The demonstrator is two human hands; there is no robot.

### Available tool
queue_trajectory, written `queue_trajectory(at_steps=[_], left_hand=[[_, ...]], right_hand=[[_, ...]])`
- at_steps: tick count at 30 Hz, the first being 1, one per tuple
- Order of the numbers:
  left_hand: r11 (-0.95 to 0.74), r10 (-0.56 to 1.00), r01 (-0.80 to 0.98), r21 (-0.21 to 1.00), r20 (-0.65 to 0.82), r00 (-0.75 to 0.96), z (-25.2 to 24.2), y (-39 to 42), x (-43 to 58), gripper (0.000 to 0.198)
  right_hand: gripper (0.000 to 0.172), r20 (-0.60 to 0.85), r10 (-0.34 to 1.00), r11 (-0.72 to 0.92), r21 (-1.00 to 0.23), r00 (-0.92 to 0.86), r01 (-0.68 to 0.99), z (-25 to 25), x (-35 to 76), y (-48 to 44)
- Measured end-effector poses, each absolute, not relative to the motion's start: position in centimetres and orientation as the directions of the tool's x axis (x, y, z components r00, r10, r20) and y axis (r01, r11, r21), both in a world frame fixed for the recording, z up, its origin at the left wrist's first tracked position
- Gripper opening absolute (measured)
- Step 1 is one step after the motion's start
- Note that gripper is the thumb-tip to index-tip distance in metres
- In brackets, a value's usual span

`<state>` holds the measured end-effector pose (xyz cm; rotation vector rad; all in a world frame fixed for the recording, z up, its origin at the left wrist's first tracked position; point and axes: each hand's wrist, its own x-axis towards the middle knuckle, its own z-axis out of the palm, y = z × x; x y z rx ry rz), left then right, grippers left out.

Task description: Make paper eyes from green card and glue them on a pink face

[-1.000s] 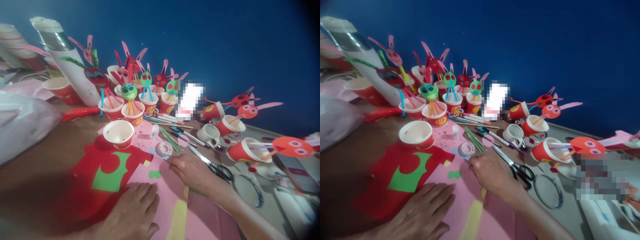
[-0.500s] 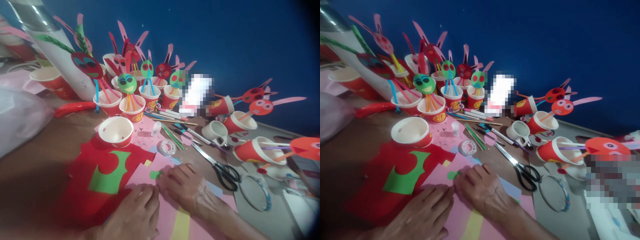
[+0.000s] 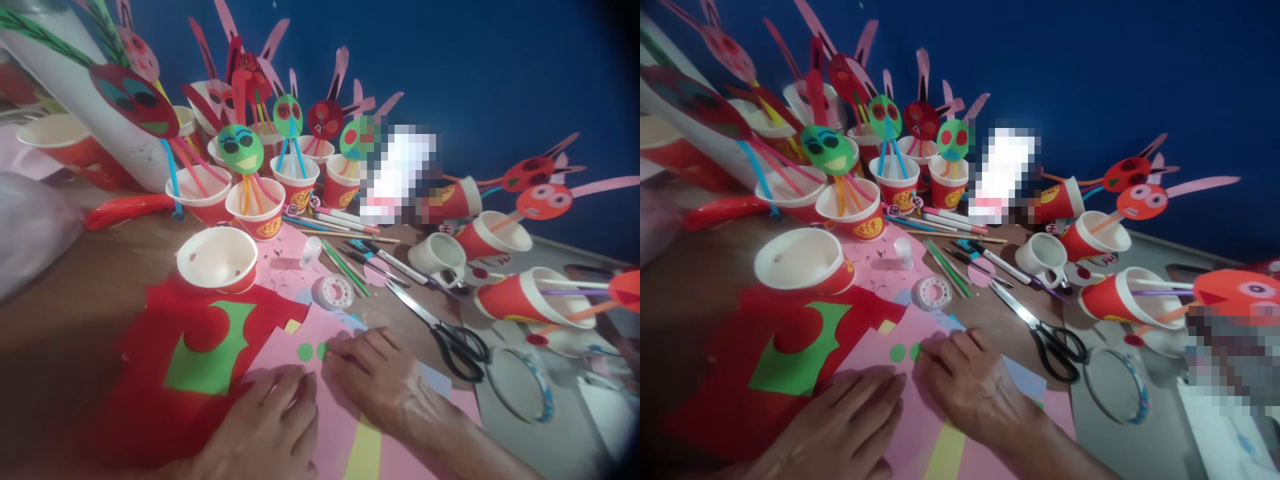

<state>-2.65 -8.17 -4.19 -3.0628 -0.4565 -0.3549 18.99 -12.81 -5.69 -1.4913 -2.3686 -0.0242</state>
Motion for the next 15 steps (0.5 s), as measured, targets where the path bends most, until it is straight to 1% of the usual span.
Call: queue_trajectory(at_steps=[3,8,10,12,15], left_hand=[[-0.954,0.296,0.3,0.021,0.248,0.922,-4.56,-8.29,-2.73,0.032],[-0.96,0.279,0.277,0.049,0.282,0.918,-4.93,-8.01,-2.79,0.031],[-0.954,0.299,0.294,0.063,0.295,0.908,-4.78,-7.87,-2.66,0.029],[-0.944,0.328,0.322,0.07,0.282,0.902,-4.59,-7.83,-2.48,0.032],[-0.949,0.314,0.312,0.051,0.263,0.912,-4.55,-7.75,-2.26,0.04]], right_hand=[[0.007,0.306,0.875,0.437,-0.173,-0.374,0.882,-5.72,18.9,-12.96],[0.014,0.291,0.883,0.434,-0.206,-0.369,0.877,-5.61,18.7,-12.96],[0.015,0.304,0.879,0.438,-0.207,-0.368,0.875,-5.66,18.67,-12.89],[0.015,0.324,0.876,0.434,-0.207,-0.357,0.877,-5.82,18.67,-12.84],[0.016,0.336,0.873,0.433,-0.208,-0.352,0.877,-6.09,18.65,-12.81]])
